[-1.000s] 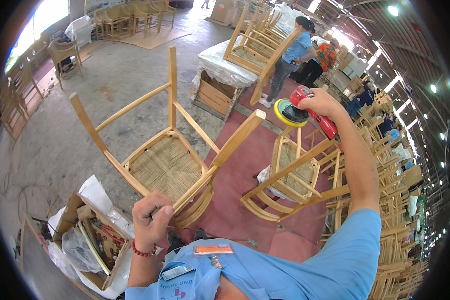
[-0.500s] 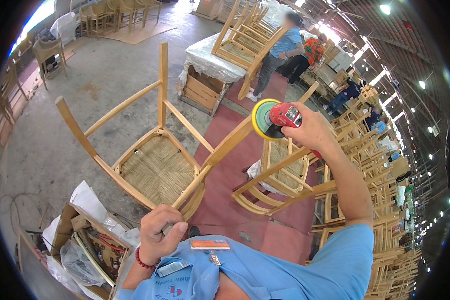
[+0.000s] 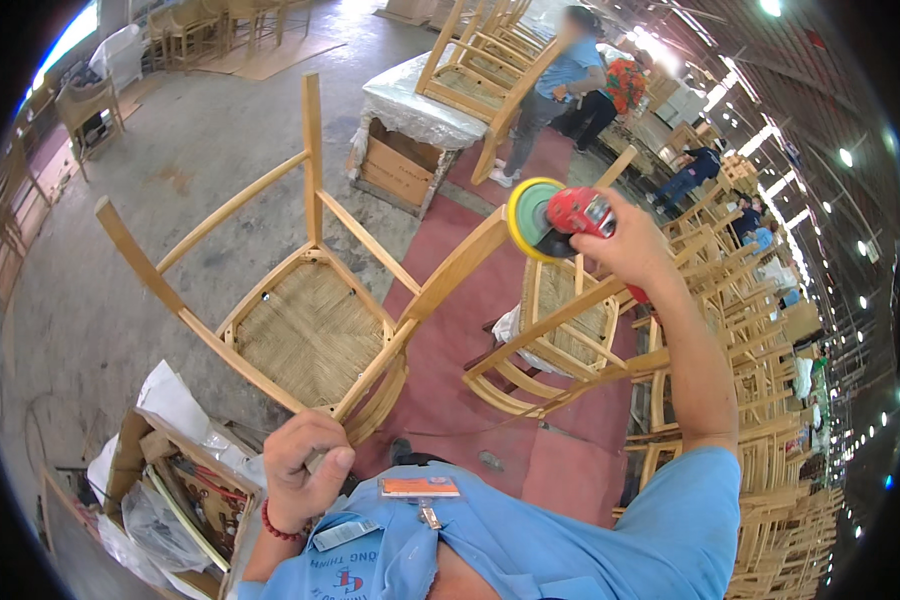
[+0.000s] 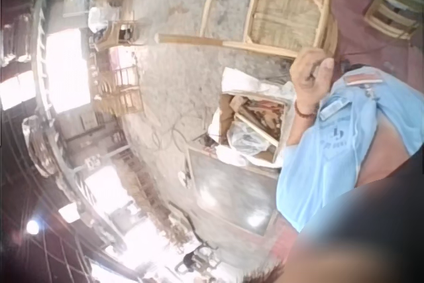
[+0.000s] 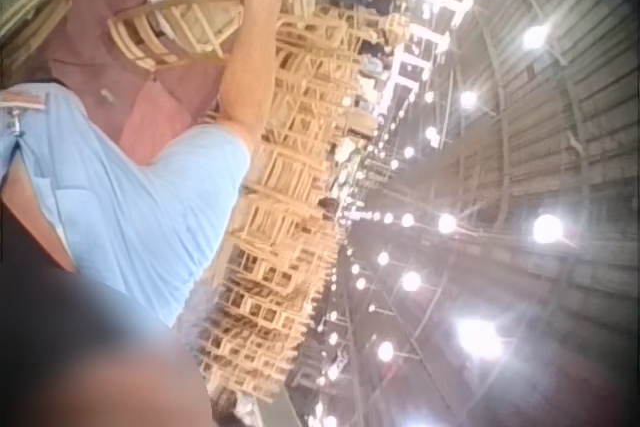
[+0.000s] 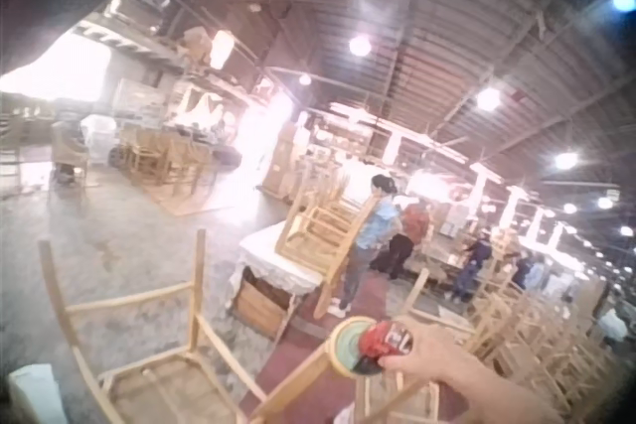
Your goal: The person picks up wooden chairs with woven seats, lifts them to inspect the underside, and uses a handheld power sander to smooth the legs and frame. The person then wipes the sanded areas with a cloth and places the chairs back on the floor.
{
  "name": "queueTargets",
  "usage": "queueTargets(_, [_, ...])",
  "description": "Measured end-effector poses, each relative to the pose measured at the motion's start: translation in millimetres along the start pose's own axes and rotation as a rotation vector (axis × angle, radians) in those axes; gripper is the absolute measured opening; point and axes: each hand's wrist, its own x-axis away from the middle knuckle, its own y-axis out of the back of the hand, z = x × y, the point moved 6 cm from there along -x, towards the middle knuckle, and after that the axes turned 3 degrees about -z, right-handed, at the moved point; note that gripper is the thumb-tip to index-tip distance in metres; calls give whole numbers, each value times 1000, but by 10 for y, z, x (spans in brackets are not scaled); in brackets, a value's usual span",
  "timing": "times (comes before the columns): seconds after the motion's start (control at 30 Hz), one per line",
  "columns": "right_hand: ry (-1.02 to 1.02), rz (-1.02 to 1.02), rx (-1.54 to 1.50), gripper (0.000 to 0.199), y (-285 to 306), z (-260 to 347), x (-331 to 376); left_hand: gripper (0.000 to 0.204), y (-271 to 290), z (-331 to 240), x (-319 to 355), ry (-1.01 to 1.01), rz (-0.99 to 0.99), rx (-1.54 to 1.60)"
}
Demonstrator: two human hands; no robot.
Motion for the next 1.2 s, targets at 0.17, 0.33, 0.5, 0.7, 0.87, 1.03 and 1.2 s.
queueTargets(0.17, [26,-108,-244,60,169,-479,-300,34,-14,-10,45,25,-77,18])
queueTargets(0.33, [-31,37,-805,51,-160,-880,-108,41,-43,10,59,-48,-183,30])
queueTargets(0.5, [62,194,-943,57,-583,-993,-75,42,-66,57,93,-65,-309,39])
queueTargets(0.7, [198,262,-791,61,-706,-946,-471,41,-90,59,103,-106,-345,52])
queueTargets(0.87, [32,229,-862,53,-649,-1012,-834,40,-94,62,107,-127,-346,61])
queueTargets(1.03, [90,301,-875,54,-584,-1110,-554,40,-76,68,99,-120,-349,54])
queueTargets(1.2, [190,216,-739,52,-616,-922,-517,39,-89,52,98,-118,-337,38])
